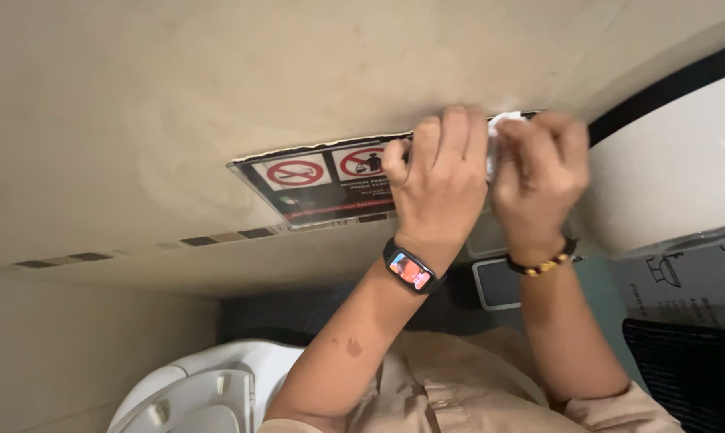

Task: The person cleans a toilet by wiping the seat and rim with a tissue, rinsing the bowl with a handheld bidet sprayer, and wiping the tank and surrounding wall. The person uses tissues and a bidet sprayer to clean multiple surfaces of the toilet.

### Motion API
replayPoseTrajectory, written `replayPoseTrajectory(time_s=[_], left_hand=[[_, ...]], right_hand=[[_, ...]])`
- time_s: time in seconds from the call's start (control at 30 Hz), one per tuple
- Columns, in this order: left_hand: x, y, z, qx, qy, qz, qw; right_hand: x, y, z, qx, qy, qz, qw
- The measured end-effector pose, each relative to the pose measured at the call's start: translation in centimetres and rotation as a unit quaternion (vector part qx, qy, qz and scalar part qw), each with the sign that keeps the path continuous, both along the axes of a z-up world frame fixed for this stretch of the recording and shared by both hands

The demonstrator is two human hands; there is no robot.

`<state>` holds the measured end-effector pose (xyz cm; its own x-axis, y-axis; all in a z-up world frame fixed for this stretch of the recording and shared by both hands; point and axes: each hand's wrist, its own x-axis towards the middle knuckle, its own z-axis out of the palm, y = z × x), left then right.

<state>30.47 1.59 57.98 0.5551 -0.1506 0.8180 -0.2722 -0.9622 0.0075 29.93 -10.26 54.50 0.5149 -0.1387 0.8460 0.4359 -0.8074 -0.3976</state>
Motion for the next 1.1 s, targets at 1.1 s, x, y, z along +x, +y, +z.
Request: replayPoseTrajectory(time_s=[1.1], left_hand=[[-2.5, 15.5, -6.3, -0.090, 0.053, 0.142, 0.984]], right_hand=[[2.6, 8.0, -6.3, 0.128, -0.118, 0.004, 0.985]])
